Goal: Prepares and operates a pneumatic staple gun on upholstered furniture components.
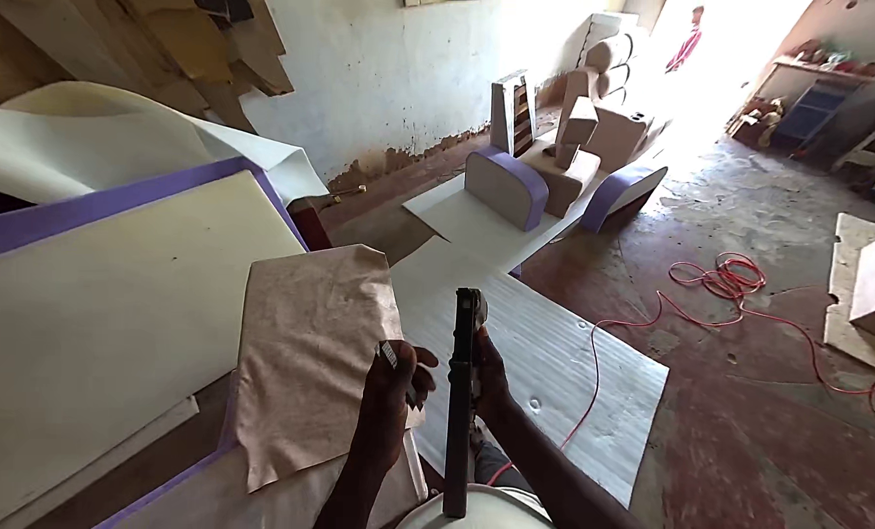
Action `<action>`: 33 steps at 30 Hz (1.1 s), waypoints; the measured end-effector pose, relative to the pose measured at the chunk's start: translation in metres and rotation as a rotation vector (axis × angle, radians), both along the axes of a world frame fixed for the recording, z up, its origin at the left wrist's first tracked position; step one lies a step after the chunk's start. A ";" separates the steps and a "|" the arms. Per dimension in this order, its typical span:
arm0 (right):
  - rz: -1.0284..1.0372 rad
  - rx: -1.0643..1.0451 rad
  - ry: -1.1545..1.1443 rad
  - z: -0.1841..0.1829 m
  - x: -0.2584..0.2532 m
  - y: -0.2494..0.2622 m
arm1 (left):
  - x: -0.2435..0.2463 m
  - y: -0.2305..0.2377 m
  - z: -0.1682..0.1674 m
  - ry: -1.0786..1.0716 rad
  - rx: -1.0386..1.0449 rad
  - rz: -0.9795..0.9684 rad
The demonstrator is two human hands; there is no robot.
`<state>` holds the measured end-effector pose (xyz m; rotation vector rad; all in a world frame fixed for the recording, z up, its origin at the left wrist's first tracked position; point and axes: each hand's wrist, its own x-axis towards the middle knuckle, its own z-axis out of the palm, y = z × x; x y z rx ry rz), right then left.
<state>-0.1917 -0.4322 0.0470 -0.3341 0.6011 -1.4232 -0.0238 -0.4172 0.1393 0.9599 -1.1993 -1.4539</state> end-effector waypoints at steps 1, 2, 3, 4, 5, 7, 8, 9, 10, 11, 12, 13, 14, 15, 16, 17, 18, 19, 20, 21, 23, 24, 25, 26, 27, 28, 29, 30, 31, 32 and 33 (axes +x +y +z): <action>0.005 -0.009 -0.002 -0.001 0.002 0.000 | 0.000 -0.003 0.007 -0.032 -0.044 -0.010; 0.011 -0.025 0.000 -0.001 0.003 0.000 | -0.002 -0.006 0.014 -0.075 -0.095 -0.016; 0.016 -0.036 0.005 -0.001 0.006 -0.001 | -0.005 -0.010 0.021 -0.122 -0.143 -0.012; 0.017 -0.043 0.010 0.001 0.008 -0.002 | -0.009 -0.014 0.028 -0.161 -0.183 -0.009; 0.015 -0.045 0.021 0.003 0.011 -0.002 | -0.013 -0.018 0.035 -0.190 -0.208 -0.008; 0.008 -0.049 0.041 0.007 0.017 -0.004 | -0.024 -0.029 0.045 -0.229 -0.234 -0.003; 0.011 -0.066 0.035 0.008 0.019 -0.005 | -0.030 -0.034 0.049 -0.234 -0.229 0.002; 0.023 -0.086 0.013 0.008 0.021 -0.007 | -0.035 -0.039 0.051 -0.240 -0.223 -0.003; 0.028 -0.100 0.001 0.007 0.022 -0.009 | -0.039 -0.042 0.051 -0.237 -0.216 -0.010; 0.028 -0.106 -0.010 0.007 0.023 -0.011 | -0.043 -0.045 0.050 -0.225 -0.201 -0.014; 0.022 -0.108 -0.017 0.007 0.025 -0.013 | -0.045 -0.046 0.048 -0.211 -0.176 -0.016; 0.014 -0.110 -0.017 0.007 0.025 -0.014 | -0.047 -0.048 0.047 -0.205 -0.152 -0.014; 0.005 -0.108 -0.019 0.006 0.025 -0.015 | -0.047 -0.049 0.046 -0.212 -0.128 -0.011; -0.006 -0.096 -0.015 0.005 0.025 -0.017 | -0.047 -0.051 0.044 -0.233 -0.110 -0.008; -0.014 -0.081 -0.007 0.003 0.025 -0.019 | -0.045 -0.054 0.042 -0.267 -0.101 -0.004; -0.024 -0.058 0.004 0.000 0.025 -0.021 | -0.043 -0.058 0.039 -0.310 -0.093 -0.007; -0.036 -0.024 0.020 -0.003 0.026 -0.022 | -0.041 -0.061 0.036 -0.369 -0.082 -0.013; -0.049 0.018 0.042 -0.005 0.026 -0.024 | -0.040 -0.065 0.032 -0.433 -0.079 -0.018; -0.060 0.063 0.064 -0.006 0.027 -0.026 | -0.039 -0.068 0.028 -0.498 -0.075 -0.028; -0.065 0.101 0.080 -0.007 0.028 -0.027 | -0.039 -0.069 0.024 -0.554 -0.066 -0.036; -0.078 0.145 0.088 -0.008 0.028 -0.032 | -0.036 -0.073 0.019 -0.632 -0.030 -0.087; -0.085 0.158 0.084 -0.009 0.028 -0.034 | -0.035 -0.075 0.016 -0.659 -0.004 -0.113; -0.090 0.163 0.081 -0.010 0.028 -0.035 | -0.035 -0.076 0.013 -0.686 0.012 -0.121; -0.091 0.162 0.079 -0.011 0.027 -0.037 | -0.036 -0.078 0.010 -0.711 0.022 -0.124; -0.091 0.164 0.078 -0.011 0.027 -0.038 | -0.037 -0.081 0.008 -0.735 0.031 -0.131; -0.088 0.165 0.076 -0.012 0.026 -0.039 | -0.037 -0.082 0.008 -0.756 0.036 -0.143; -0.083 0.162 0.074 -0.013 0.026 -0.040 | -0.037 -0.083 0.009 -0.772 0.040 -0.157; -0.079 0.159 0.073 -0.013 0.026 -0.040 | -0.035 -0.084 0.010 -0.774 0.052 -0.181; -0.070 0.151 0.069 -0.014 0.025 -0.041 | -0.033 -0.086 0.010 -0.756 0.061 -0.195; -0.062 0.147 0.067 -0.014 0.024 -0.042 | -0.031 -0.086 0.009 -0.716 0.054 -0.188; -0.057 0.143 0.064 -0.014 0.024 -0.043 | -0.027 -0.086 0.008 -0.657 0.026 -0.189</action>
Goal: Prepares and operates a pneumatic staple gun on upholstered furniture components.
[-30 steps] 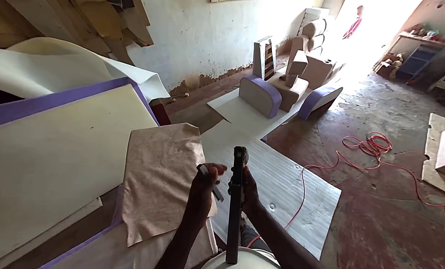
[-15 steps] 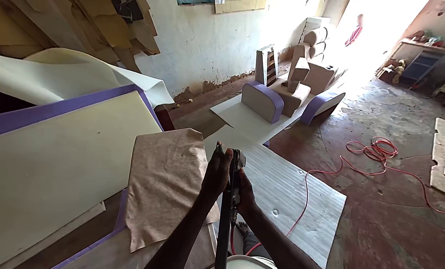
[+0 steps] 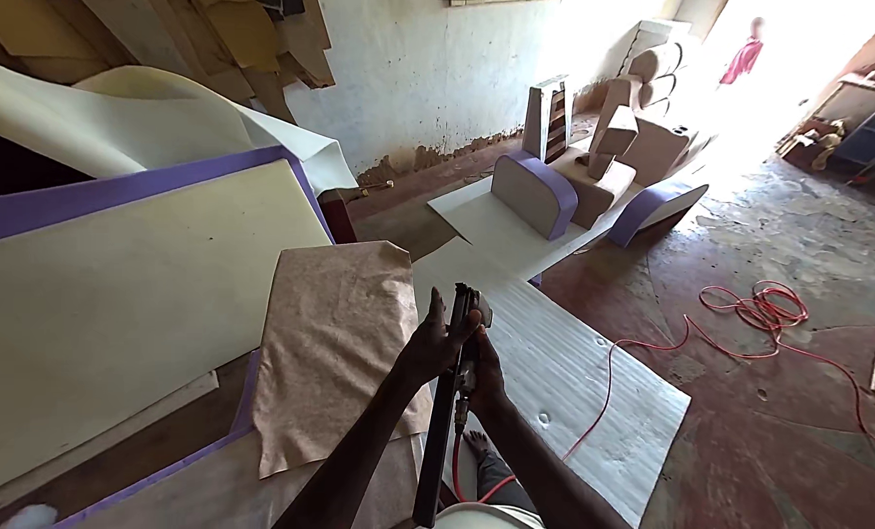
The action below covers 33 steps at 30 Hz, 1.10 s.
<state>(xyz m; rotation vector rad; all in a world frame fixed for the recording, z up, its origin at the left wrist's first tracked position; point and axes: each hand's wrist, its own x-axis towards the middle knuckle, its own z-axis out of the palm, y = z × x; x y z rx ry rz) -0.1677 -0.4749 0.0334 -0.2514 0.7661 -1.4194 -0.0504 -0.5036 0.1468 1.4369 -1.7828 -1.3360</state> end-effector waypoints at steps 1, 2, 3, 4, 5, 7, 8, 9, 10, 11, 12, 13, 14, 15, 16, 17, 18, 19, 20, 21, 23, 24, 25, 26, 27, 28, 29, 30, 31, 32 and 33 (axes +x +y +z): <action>0.003 -0.004 -0.001 0.001 -0.001 0.000 | 0.007 0.000 -0.002 0.062 -0.025 -0.042; 0.004 -0.004 -0.002 0.003 -0.002 0.000 | 0.015 0.001 -0.005 0.108 -0.057 -0.107; 0.010 -0.011 0.006 0.005 -0.003 0.000 | 0.022 0.002 -0.008 0.141 -0.087 -0.172; 0.019 -0.014 0.014 0.006 -0.005 -0.001 | 0.029 0.005 -0.011 0.170 -0.118 -0.221; 0.026 -0.018 0.020 0.008 -0.006 0.000 | 0.033 0.008 -0.015 0.204 -0.158 -0.242; 0.040 -0.037 0.022 0.010 -0.007 -0.001 | 0.035 0.014 -0.020 0.243 -0.280 -0.224; 0.049 -0.052 0.022 0.011 -0.007 -0.003 | 0.033 0.016 -0.020 0.251 -0.334 -0.187; 0.056 -0.059 0.024 0.012 -0.007 -0.005 | 0.032 0.015 -0.019 0.263 -0.371 -0.129; 0.058 -0.055 0.028 0.012 -0.006 -0.006 | 0.030 0.013 -0.016 0.267 -0.403 -0.058; 0.065 -0.055 0.034 0.012 -0.005 -0.007 | 0.028 0.008 -0.013 0.243 -0.440 0.018; 0.071 -0.056 0.033 0.012 -0.004 -0.008 | 0.027 0.002 -0.009 0.190 -0.477 0.079; 0.079 -0.061 0.025 0.012 -0.003 -0.010 | 0.026 -0.004 -0.004 0.124 -0.500 0.123; 0.090 -0.067 0.017 0.011 -0.001 -0.011 | 0.025 -0.008 0.003 0.055 -0.515 0.149; 0.098 -0.071 0.013 0.010 0.001 -0.011 | 0.023 -0.012 0.010 -0.011 -0.517 0.165; 0.101 -0.071 0.014 0.010 0.003 -0.012 | 0.021 -0.015 0.016 -0.070 -0.517 0.169; 0.098 -0.066 0.024 0.010 0.005 -0.011 | 0.019 -0.019 0.018 -0.122 -0.516 0.175; 0.095 -0.056 0.044 0.012 0.006 -0.010 | 0.017 -0.024 0.019 -0.164 -0.502 0.190; 0.089 -0.049 0.061 0.012 0.007 -0.009 | 0.014 -0.030 0.019 -0.200 -0.475 0.204; 0.084 -0.039 0.071 0.012 0.008 -0.010 | 0.011 -0.035 0.018 -0.223 -0.452 0.215; 0.085 -0.028 0.076 0.011 0.008 -0.009 | 0.009 -0.037 0.017 -0.231 -0.431 0.225; 0.091 -0.008 0.075 0.008 0.010 -0.008 | 0.008 -0.033 0.013 -0.205 -0.402 0.243; 0.083 -0.005 0.071 0.005 0.011 -0.008 | 0.008 -0.032 0.010 -0.189 -0.385 0.249; 0.074 -0.015 0.056 0.001 0.012 -0.009 | 0.007 -0.035 0.006 -0.191 -0.368 0.251; 0.066 -0.028 0.041 -0.002 0.013 -0.009 | 0.007 -0.039 0.002 -0.209 -0.356 0.247; 0.053 -0.038 0.027 -0.005 0.014 -0.010 | 0.007 -0.044 -0.003 -0.231 -0.350 0.243; 0.038 -0.027 0.016 -0.007 0.014 -0.011 | 0.007 -0.050 -0.010 -0.255 -0.347 0.237; 0.024 -0.007 -0.001 -0.010 0.013 -0.012 | 0.006 -0.055 -0.017 -0.278 -0.342 0.229; 0.012 0.014 -0.017 -0.014 0.012 -0.013 | 0.005 -0.059 -0.025 -0.302 -0.335 0.222; -0.002 0.038 -0.028 -0.018 0.012 -0.014 | 0.005 -0.063 -0.032 -0.326 -0.321 0.219; -0.013 0.057 -0.034 -0.021 0.012 -0.014 | 0.005 -0.067 -0.039 -0.341 -0.304 0.217; -0.024 0.076 -0.036 -0.024 0.012 -0.014 | 0.005 -0.069 -0.044 -0.344 -0.285 0.212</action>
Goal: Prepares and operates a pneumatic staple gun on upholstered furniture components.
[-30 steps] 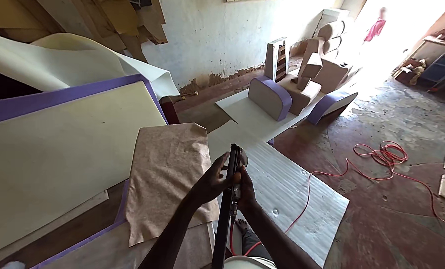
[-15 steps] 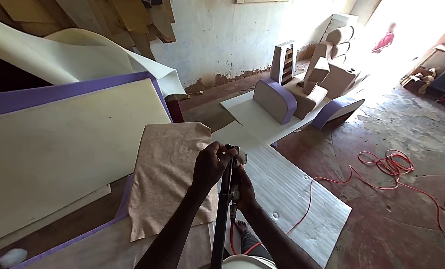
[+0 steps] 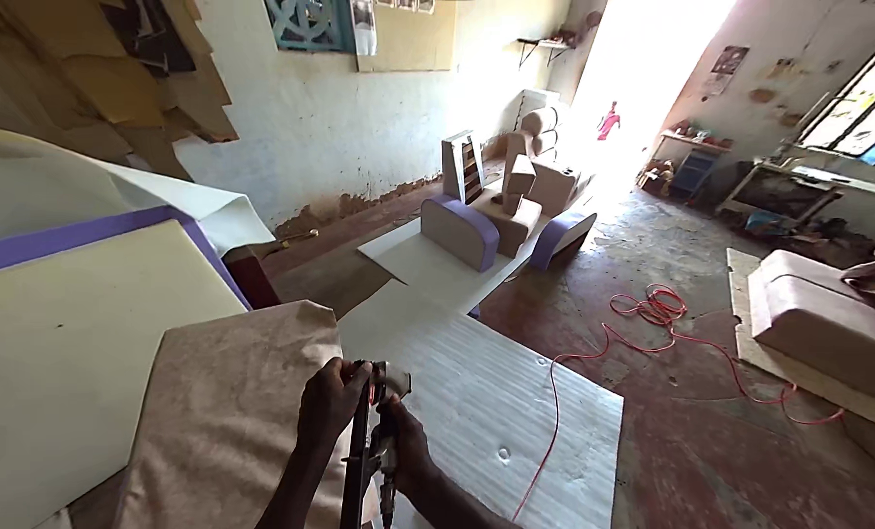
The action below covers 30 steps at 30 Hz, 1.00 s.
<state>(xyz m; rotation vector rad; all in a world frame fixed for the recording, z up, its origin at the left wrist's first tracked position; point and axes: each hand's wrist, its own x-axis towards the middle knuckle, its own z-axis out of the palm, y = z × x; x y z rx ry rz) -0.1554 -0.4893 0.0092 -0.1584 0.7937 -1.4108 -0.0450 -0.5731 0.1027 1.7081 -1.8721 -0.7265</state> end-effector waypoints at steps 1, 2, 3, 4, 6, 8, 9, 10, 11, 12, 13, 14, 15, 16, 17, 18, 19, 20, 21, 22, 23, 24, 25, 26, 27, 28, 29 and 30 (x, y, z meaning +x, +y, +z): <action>-0.008 0.014 0.002 -0.002 0.000 0.000 | 0.001 -0.002 -0.004 0.008 0.020 -0.006; -0.013 0.018 0.003 -0.004 -0.001 0.001 | 0.002 -0.005 -0.008 0.024 0.044 -0.018; -0.015 0.020 0.004 -0.005 -0.002 0.001 | 0.004 -0.007 -0.011 0.039 0.070 -0.035; -0.018 0.021 0.003 -0.006 -0.003 0.001 | 0.005 -0.009 -0.012 0.053 0.097 -0.054; -0.027 0.024 0.001 -0.007 -0.004 0.001 | 0.006 -0.012 -0.012 0.068 0.144 -0.082; -0.038 0.030 0.005 -0.007 -0.005 0.001 | 0.005 -0.015 -0.008 0.068 0.176 -0.094; -0.038 0.026 0.009 -0.007 -0.005 0.000 | 0.005 -0.017 -0.005 0.063 0.190 -0.096; -0.037 0.018 0.011 -0.006 -0.005 -0.001 | 0.004 -0.018 -0.002 0.054 0.202 -0.095; -0.036 0.007 0.008 -0.006 -0.005 -0.002 | 0.003 -0.019 0.002 0.046 0.216 -0.093; -0.038 0.001 0.009 -0.005 -0.005 -0.003 | 0.003 -0.019 0.005 0.040 0.229 -0.091; -0.040 0.000 0.012 -0.005 -0.006 -0.003 | 0.003 -0.020 0.006 0.040 0.240 -0.088; -0.038 0.002 0.015 -0.005 -0.006 -0.004 | 0.004 -0.021 0.007 0.043 0.256 -0.084; -0.034 0.003 0.020 -0.006 -0.006 -0.004 | 0.004 -0.021 0.008 0.042 0.270 -0.081; -0.031 0.003 0.026 -0.007 -0.005 -0.004 | 0.005 -0.022 0.008 0.028 0.279 -0.079; -0.027 0.002 0.031 -0.008 -0.004 -0.004 | 0.006 -0.023 0.007 0.001 0.276 -0.076; -0.024 0.004 0.032 -0.008 -0.004 -0.003 | 0.006 -0.024 0.006 -0.037 0.259 -0.075; -0.023 0.008 0.033 -0.008 -0.005 -0.004 | 0.005 -0.025 0.007 -0.081 0.237 -0.078; -0.024 0.012 0.036 -0.007 -0.005 -0.004 | 0.004 -0.025 0.009 -0.119 0.223 -0.084; -0.025 0.012 0.044 -0.005 -0.006 -0.003 | 0.002 -0.022 0.013 -0.138 0.213 -0.090; -0.023 0.013 0.057 -0.005 -0.006 -0.001 | 0.002 -0.018 0.016 -0.138 0.205 -0.088; -0.010 0.008 0.076 -0.005 -0.005 0.000 | 0.002 -0.012 0.021 -0.116 0.203 -0.082; 0.007 0.001 0.096 -0.006 -0.005 0.000 | 0.003 -0.006 0.026 -0.081 0.209 -0.080; 0.025 0.000 0.116 -0.008 -0.005 0.001 | 0.005 -0.003 0.030 -0.049 0.221 -0.082; 0.043 0.008 0.139 -0.011 -0.005 0.002 | 0.009 -0.005 0.030 -0.035 0.243 -0.090; 0.060 0.018 0.154 -0.014 -0.006 0.001 | 0.012 -0.005 0.030 -0.020 0.255 -0.093; 0.064 0.033 0.157 -0.014 -0.006 0.001 | 0.015 -0.006 0.029 -0.002 0.252 -0.092; 0.060 0.046 0.148 -0.013 -0.005 0.001 | 0.018 -0.007 0.028 0.016 0.245 -0.090; 0.052 0.058 0.138 -0.011 -0.005 0.001 | 0.020 -0.007 0.028 0.032 0.240 -0.089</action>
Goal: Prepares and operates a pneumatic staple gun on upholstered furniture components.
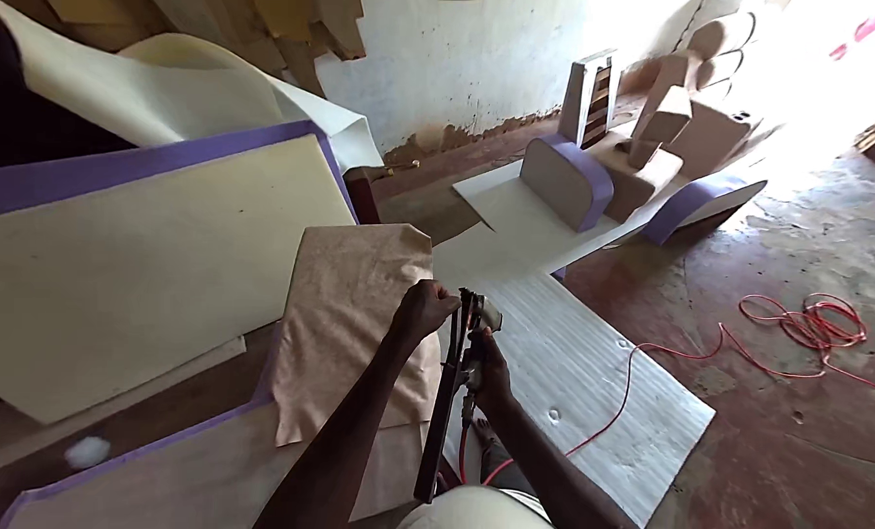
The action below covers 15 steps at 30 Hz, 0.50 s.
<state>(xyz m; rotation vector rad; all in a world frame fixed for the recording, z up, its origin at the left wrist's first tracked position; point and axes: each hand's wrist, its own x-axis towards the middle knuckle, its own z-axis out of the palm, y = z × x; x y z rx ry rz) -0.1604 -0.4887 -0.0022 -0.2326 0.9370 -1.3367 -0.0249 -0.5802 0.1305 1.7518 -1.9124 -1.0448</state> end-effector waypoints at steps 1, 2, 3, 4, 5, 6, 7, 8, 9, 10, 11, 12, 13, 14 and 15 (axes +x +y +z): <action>-0.005 0.012 -0.010 0.002 0.001 0.001 | 0.002 0.000 0.000 0.015 -0.001 0.001; -0.005 0.022 -0.019 0.003 0.001 0.001 | 0.003 0.000 0.000 0.020 0.000 0.001; -0.002 0.028 -0.023 0.003 0.002 0.001 | 0.004 -0.001 -0.001 0.021 0.000 0.002; 0.007 0.030 -0.024 0.002 0.003 0.001 | 0.005 -0.001 -0.003 0.021 0.001 0.003; 0.018 0.026 -0.025 0.002 0.004 0.001 | 0.005 0.000 -0.004 0.020 0.007 0.004; 0.030 0.018 -0.023 0.002 0.005 0.001 | 0.006 0.000 -0.005 0.017 0.016 0.003; 0.045 0.011 -0.016 0.003 0.007 0.001 | 0.005 0.000 -0.006 0.016 0.029 0.001; 0.067 0.003 -0.001 0.003 0.008 0.002 | 0.005 0.001 -0.008 0.015 0.041 -0.001; 0.084 -0.008 0.004 0.005 0.008 0.002 | 0.004 0.002 -0.009 0.012 0.048 -0.001; 0.094 -0.022 -0.002 0.005 0.009 0.001 | 0.003 0.002 -0.008 0.003 0.047 0.002; 0.093 -0.031 -0.014 0.006 0.010 0.000 | 0.003 0.003 -0.006 -0.011 0.044 0.003; 0.092 -0.031 -0.024 0.007 0.010 -0.001 | 0.003 0.003 -0.005 -0.023 0.039 0.001; 0.093 -0.030 -0.034 0.007 0.010 -0.002 | 0.003 0.003 -0.004 -0.030 0.031 -0.003; 0.089 -0.032 -0.041 0.007 0.010 -0.003 | 0.004 0.002 -0.006 -0.030 0.017 -0.006; 0.080 -0.033 -0.048 0.007 0.011 -0.005 | 0.006 0.001 -0.010 -0.022 0.002 -0.006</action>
